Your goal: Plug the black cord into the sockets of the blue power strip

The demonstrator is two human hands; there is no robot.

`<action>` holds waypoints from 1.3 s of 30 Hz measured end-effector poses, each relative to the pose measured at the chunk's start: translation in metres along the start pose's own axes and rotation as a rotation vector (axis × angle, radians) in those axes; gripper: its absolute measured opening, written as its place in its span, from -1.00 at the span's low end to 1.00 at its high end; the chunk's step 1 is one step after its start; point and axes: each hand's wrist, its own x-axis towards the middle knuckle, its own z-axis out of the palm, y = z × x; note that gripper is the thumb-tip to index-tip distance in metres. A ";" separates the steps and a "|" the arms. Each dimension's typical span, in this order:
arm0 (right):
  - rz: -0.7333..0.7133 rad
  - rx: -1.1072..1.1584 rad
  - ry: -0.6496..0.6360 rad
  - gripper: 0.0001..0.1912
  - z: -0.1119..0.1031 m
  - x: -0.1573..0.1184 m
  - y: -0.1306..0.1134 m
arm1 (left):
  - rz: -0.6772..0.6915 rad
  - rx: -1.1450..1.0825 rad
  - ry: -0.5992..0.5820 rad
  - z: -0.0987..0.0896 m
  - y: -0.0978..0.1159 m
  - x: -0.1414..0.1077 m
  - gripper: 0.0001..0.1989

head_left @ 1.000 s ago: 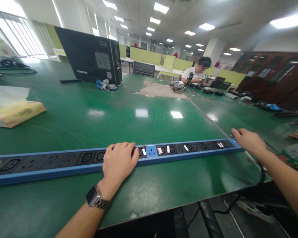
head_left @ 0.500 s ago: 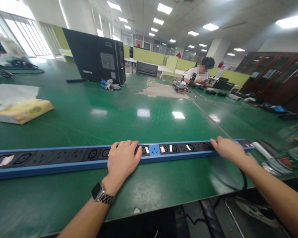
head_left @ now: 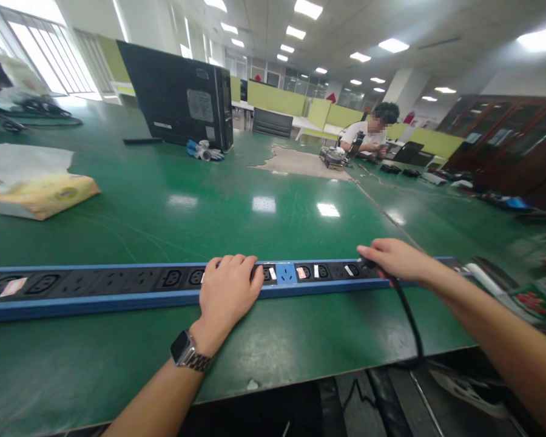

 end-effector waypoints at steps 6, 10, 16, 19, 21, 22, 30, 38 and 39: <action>-0.084 -0.238 -0.037 -0.43 0.040 0.010 -0.038 | 0.006 0.003 -0.004 0.001 -0.001 0.000 -0.62; -0.019 -0.413 0.125 -0.42 0.042 0.016 -0.033 | 0.002 0.005 -0.007 0.002 -0.001 0.000 -0.62; -0.058 -0.354 0.100 -0.40 0.046 0.011 -0.037 | 0.000 -0.014 0.003 0.002 0.000 0.000 -0.62; 0.029 -0.387 0.124 -0.39 0.049 0.011 -0.043 | -0.002 -0.003 -0.006 0.001 -0.001 0.000 -0.62; 0.035 -0.393 0.118 -0.40 0.051 0.011 -0.047 | 0.002 -0.003 -0.007 0.001 -0.001 0.000 -0.62; 0.032 -0.395 0.115 -0.40 0.052 0.010 -0.049 | 0.004 -0.004 -0.005 0.002 -0.001 -0.001 -0.62; -0.026 -0.463 0.110 -0.44 0.057 0.010 -0.055 | 0.008 -0.011 0.011 0.004 -0.001 -0.001 -0.64; -0.035 -0.488 0.054 -0.46 0.039 0.017 -0.052 | 0.002 -0.028 0.040 0.006 -0.002 -0.003 -0.64; -0.057 -0.456 0.049 -0.44 0.030 0.013 -0.053 | 0.003 -0.030 0.040 0.006 -0.002 -0.003 -0.64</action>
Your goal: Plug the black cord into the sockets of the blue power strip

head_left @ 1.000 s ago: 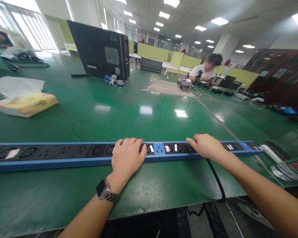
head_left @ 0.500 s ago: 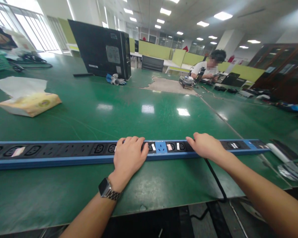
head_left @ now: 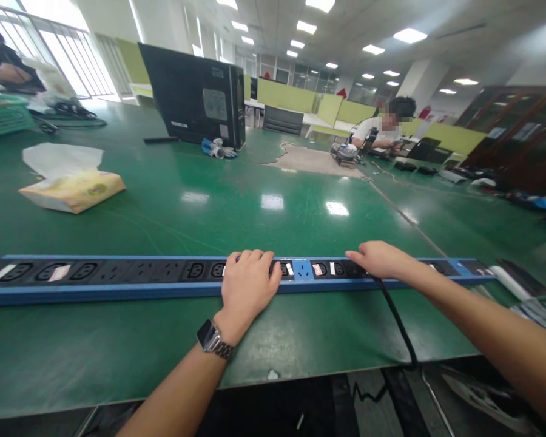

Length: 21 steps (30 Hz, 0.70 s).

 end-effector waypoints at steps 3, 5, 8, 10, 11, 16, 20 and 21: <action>-0.032 0.155 0.163 -0.41 -0.025 -0.016 -0.006 | 0.008 -0.002 0.003 0.000 0.001 0.000 -0.65; -0.100 0.261 0.201 -0.43 -0.030 -0.024 -0.027 | 0.008 0.003 0.008 0.000 0.001 0.000 -0.65; -0.215 0.277 0.095 -0.49 -0.018 -0.022 -0.070 | 0.008 0.001 0.004 -0.001 0.001 0.000 -0.65; -0.192 0.229 0.083 -0.49 -0.007 -0.012 -0.091 | 0.012 -0.006 0.000 -0.001 0.001 0.000 -0.65; -0.165 0.203 0.093 -0.47 -0.003 -0.007 -0.097 | 0.014 -0.009 0.000 -0.001 0.001 0.000 -0.65; -0.150 0.135 0.042 -0.44 -0.007 0.007 -0.103 | -0.014 -0.011 0.002 0.000 0.003 -0.001 -0.67; -0.152 0.150 -0.023 -0.45 -0.015 0.010 -0.110 | -0.019 -0.011 -0.011 0.003 0.001 0.003 -0.69; -0.137 0.154 -0.032 -0.45 -0.016 0.011 -0.112 | -0.020 -0.026 -0.005 0.002 0.001 0.004 -0.70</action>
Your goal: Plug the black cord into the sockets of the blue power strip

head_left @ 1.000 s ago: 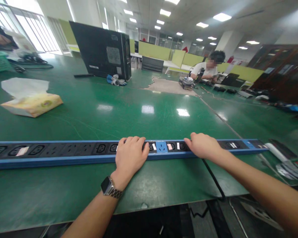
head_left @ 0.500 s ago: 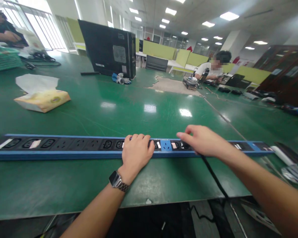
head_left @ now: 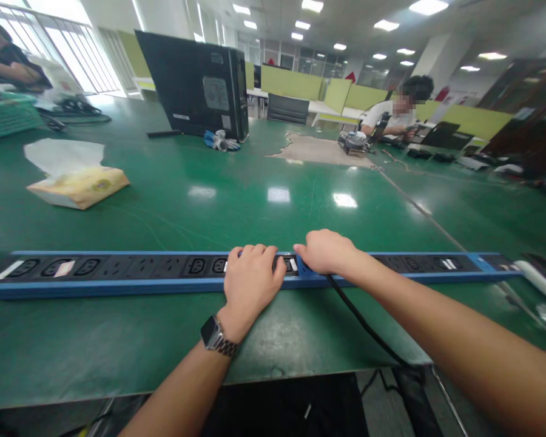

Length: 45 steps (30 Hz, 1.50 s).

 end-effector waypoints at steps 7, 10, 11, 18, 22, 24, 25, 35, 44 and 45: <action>0.116 0.099 -0.016 -0.49 0.008 -0.007 -0.008 | -0.044 -0.556 0.086 -0.023 0.027 -0.025 -0.80; 0.133 0.095 0.031 -0.50 0.014 -0.019 -0.013 | -0.176 -0.969 -0.315 -0.023 0.058 -0.047 -0.78; 0.126 0.078 0.060 -0.51 0.016 -0.022 -0.015 | -0.260 -1.125 -0.416 -0.020 0.067 -0.051 -0.77; -0.096 0.047 0.220 -0.32 0.020 -0.004 -0.008 | -0.784 -1.897 -0.458 -0.005 0.087 -0.038 -0.76; -0.023 0.266 0.290 -0.36 0.031 0.027 0.020 | -0.893 -1.921 -0.445 -0.010 0.086 -0.030 -0.75; 0.077 0.242 0.312 -0.42 0.040 0.034 0.031 | -0.887 -1.910 -0.420 -0.018 0.088 -0.026 -0.70; 0.090 0.229 0.308 -0.44 0.044 0.035 0.034 | -0.848 -1.899 -0.395 -0.024 0.088 -0.024 -0.67; 0.054 0.262 0.324 -0.57 0.052 0.040 0.038 | -0.936 -1.465 -0.051 -0.056 -0.019 -0.036 -0.55; 0.048 0.249 0.318 -0.57 0.053 0.038 0.038 | -0.825 -1.182 -0.304 -0.047 -0.030 -0.035 -0.47; 0.047 0.244 0.315 -0.57 0.053 0.038 0.038 | -0.816 -1.157 -0.305 -0.047 -0.031 -0.033 -0.47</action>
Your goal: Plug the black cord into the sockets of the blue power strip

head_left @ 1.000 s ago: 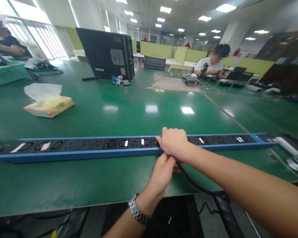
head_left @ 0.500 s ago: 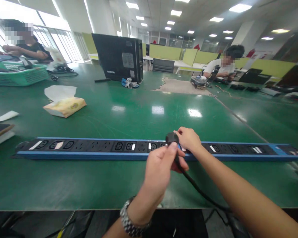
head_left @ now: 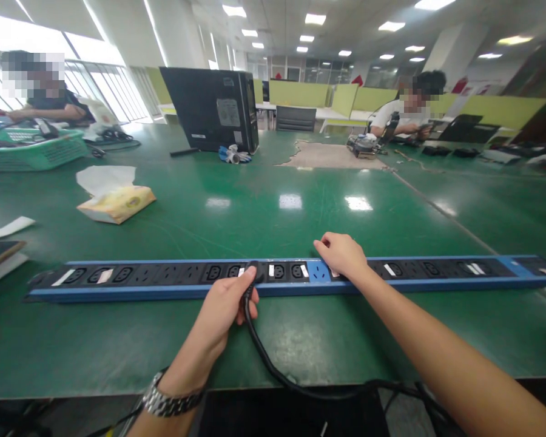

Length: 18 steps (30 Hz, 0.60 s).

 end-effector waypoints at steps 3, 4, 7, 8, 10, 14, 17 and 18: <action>-0.003 -0.015 0.003 -0.55 0.000 -0.001 -0.001 | 0.047 0.100 0.040 -0.003 0.001 0.006 -0.44; -0.003 -0.018 0.007 -0.55 -0.001 -0.001 -0.001 | 0.069 0.141 0.052 -0.003 0.001 0.008 -0.43; -0.003 -0.019 0.017 -0.56 -0.001 -0.002 -0.001 | 0.088 0.199 0.029 -0.003 0.001 0.009 -0.46; -0.002 -0.018 0.017 -0.56 -0.001 -0.002 -0.001 | 0.081 0.180 0.022 -0.002 0.002 0.007 -0.48; -0.006 -0.016 0.011 -0.55 -0.001 -0.002 -0.001 | 0.067 0.100 0.032 0.001 0.006 -0.001 -0.49; -0.011 0.000 0.019 -0.53 0.000 0.001 -0.001 | 0.169 0.044 -0.029 0.023 0.020 -0.014 -0.46; -0.010 0.060 0.060 -0.51 0.001 0.002 0.002 | 0.228 0.151 -0.223 0.051 0.025 -0.010 -0.44; -0.008 0.097 0.072 -0.49 0.001 0.003 0.003 | 0.219 0.193 -0.278 0.060 0.024 -0.006 -0.42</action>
